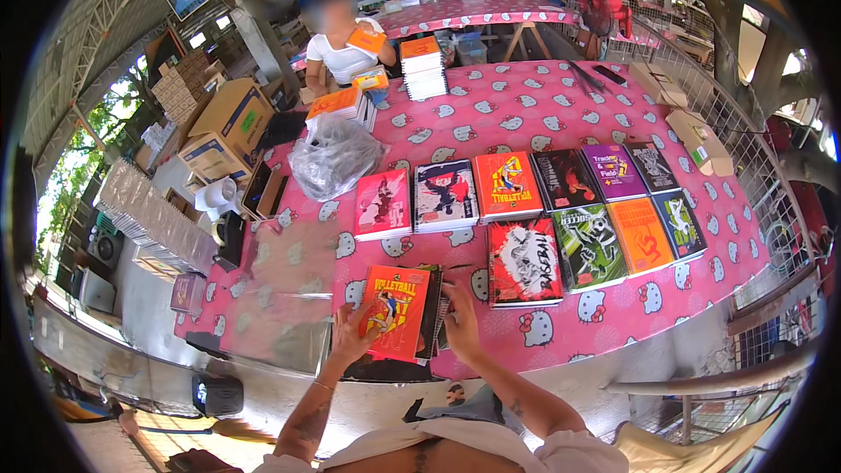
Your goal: The person sorts various books by hand on a table, picking them up individually and placing them into organized stacks according to their covers.
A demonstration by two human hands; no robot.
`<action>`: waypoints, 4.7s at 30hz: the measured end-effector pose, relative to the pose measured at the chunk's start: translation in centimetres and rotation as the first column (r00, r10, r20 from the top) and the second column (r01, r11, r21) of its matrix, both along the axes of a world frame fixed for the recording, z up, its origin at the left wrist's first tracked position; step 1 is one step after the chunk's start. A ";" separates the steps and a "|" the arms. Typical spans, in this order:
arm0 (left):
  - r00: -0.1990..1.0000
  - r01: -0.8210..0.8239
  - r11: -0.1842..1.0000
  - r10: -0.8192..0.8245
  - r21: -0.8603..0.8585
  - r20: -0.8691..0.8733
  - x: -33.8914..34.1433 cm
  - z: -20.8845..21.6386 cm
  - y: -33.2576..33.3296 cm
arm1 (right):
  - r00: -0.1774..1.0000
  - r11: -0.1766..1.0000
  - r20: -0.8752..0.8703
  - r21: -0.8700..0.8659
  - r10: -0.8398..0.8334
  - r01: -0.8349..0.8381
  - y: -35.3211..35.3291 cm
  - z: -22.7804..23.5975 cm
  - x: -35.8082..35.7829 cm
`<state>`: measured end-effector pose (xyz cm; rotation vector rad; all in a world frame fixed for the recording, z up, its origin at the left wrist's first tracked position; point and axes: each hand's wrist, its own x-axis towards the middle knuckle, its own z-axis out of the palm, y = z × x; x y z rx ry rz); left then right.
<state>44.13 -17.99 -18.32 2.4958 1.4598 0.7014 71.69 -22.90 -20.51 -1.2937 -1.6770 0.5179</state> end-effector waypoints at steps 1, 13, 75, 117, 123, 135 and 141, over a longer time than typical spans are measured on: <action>0.995 -0.075 0.997 0.073 0.027 0.068 0.8 0.2 0.0 | 0.860 0.968 -0.498 -0.252 -0.116 -0.016 -0.1 0.9 -0.8; 0.593 -0.041 0.833 0.464 -0.551 0.658 1.3 -4.3 1.6 | 0.885 0.884 -0.465 -0.398 0.035 -0.244 5.5 -0.6 0.2; 0.897 0.321 0.937 -0.347 0.136 0.273 42.3 7.8 -3.6 | 0.510 0.602 0.450 0.079 -0.733 0.795 -0.1 4.1 45.1; 0.936 0.324 0.776 -0.347 0.542 -0.062 29.2 1.1 -1.3 | 0.480 0.869 0.867 -0.129 -0.134 0.477 -3.8 4.4 28.4; 0.872 0.222 0.945 -0.081 -0.242 0.482 17.7 18.5 0.3 | 0.877 0.853 0.168 -0.212 -0.450 0.478 -4.9 13.3 25.8; 0.961 0.073 0.910 0.045 -0.408 0.272 2.9 9.7 6.6 | 0.896 0.948 0.313 -0.058 0.315 -0.313 -3.4 7.5 -2.9; 0.691 -0.038 0.892 0.349 -0.450 0.634 0.0 1.3 3.5 | 0.881 0.856 -0.403 -0.517 -0.250 0.007 2.8 1.9 3.4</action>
